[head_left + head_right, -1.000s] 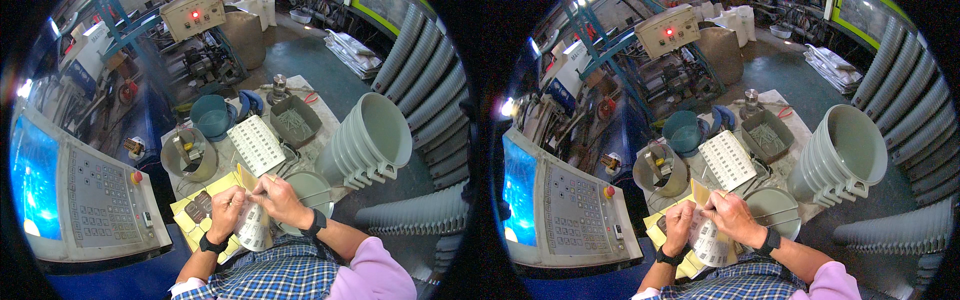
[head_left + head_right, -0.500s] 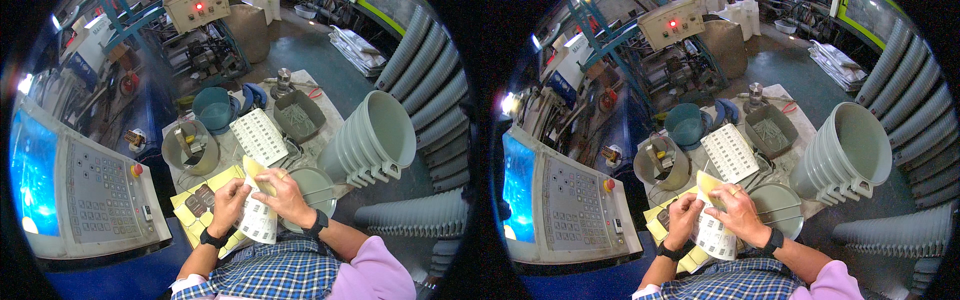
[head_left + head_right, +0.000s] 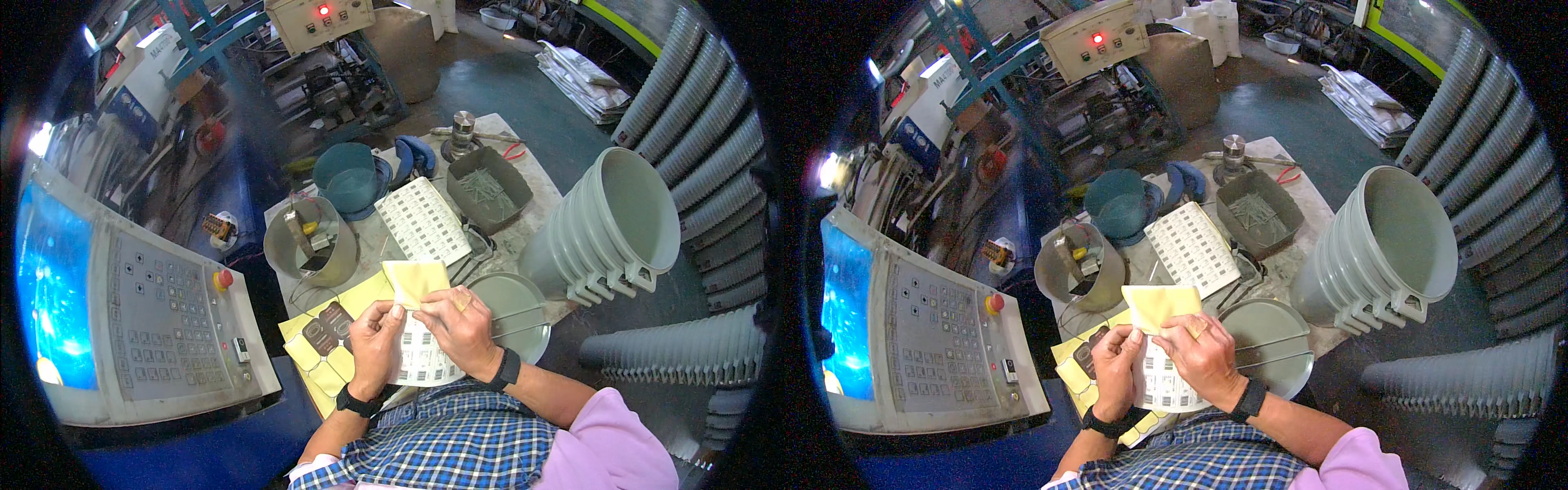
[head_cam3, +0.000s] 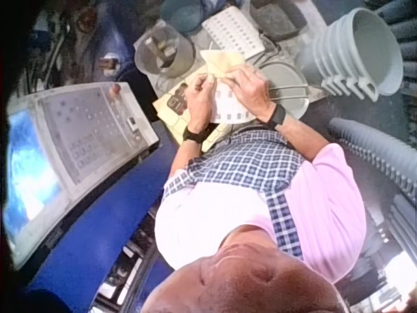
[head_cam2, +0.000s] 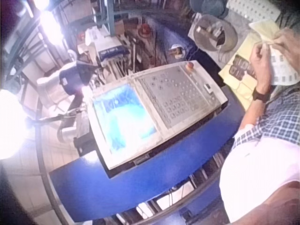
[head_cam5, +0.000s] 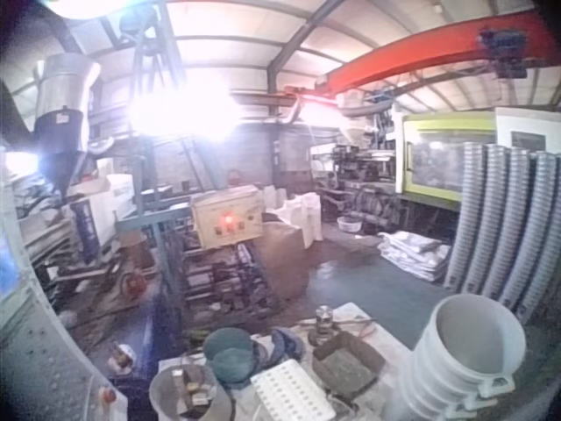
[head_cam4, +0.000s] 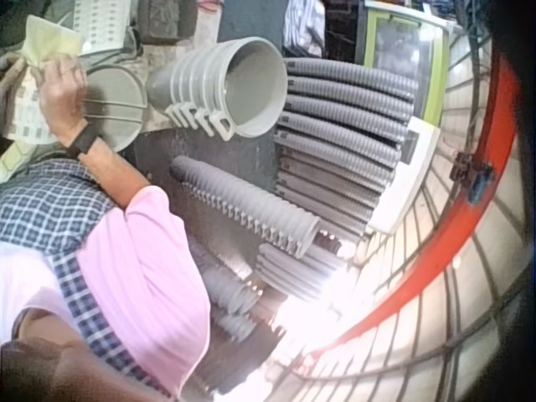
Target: The person retrieves gray plastic buckets from a machine, places them on a workbench, and applies adhesive labels to their sides. They use a small yellow tool to smooth the labels and remove excess backing before stacking the finished buckets.
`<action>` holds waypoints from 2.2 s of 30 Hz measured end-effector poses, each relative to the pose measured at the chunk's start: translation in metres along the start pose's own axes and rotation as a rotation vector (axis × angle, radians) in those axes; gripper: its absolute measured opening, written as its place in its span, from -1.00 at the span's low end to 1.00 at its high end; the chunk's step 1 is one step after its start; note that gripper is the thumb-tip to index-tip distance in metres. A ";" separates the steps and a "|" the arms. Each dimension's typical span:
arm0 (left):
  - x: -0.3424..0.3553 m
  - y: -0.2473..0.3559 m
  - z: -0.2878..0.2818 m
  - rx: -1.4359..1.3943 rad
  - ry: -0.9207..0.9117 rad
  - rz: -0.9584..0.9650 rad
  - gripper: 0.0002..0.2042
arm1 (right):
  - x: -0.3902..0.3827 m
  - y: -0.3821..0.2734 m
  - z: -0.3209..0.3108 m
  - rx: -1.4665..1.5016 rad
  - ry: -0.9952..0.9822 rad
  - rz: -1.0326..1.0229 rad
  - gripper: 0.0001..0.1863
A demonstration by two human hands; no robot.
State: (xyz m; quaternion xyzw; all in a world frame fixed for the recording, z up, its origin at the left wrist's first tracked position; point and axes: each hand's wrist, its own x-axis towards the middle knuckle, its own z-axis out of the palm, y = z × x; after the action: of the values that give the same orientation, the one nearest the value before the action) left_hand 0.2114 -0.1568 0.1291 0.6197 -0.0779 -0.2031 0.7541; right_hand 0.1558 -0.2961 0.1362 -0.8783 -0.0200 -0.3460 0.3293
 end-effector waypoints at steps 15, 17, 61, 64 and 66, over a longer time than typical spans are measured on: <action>0.043 -0.057 -0.056 -0.101 0.408 0.118 -0.84 | -0.018 -0.002 -0.029 0.437 -0.029 0.075 -0.87; 0.050 -0.086 -0.087 -0.160 0.568 0.194 -0.84 | -0.025 0.021 -0.054 0.754 0.158 0.630 -0.92; 0.008 -0.126 0.041 0.552 0.031 0.480 -0.88 | -0.104 0.160 -0.086 -0.464 -0.223 0.688 -0.57; -0.004 -0.158 0.000 0.208 0.243 0.059 -0.80 | -0.108 0.172 -0.102 -0.248 -0.312 0.847 -0.69; -0.019 -0.186 -0.018 0.170 0.348 -0.329 -0.63 | -0.111 0.164 -0.110 -0.164 -0.292 0.764 -0.74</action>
State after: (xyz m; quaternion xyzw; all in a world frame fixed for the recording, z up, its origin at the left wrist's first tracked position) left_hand 0.1616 -0.1604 -0.0516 0.7109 0.1382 -0.2063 0.6580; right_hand 0.0495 -0.4681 0.0346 -0.8858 0.2886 -0.0713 0.3564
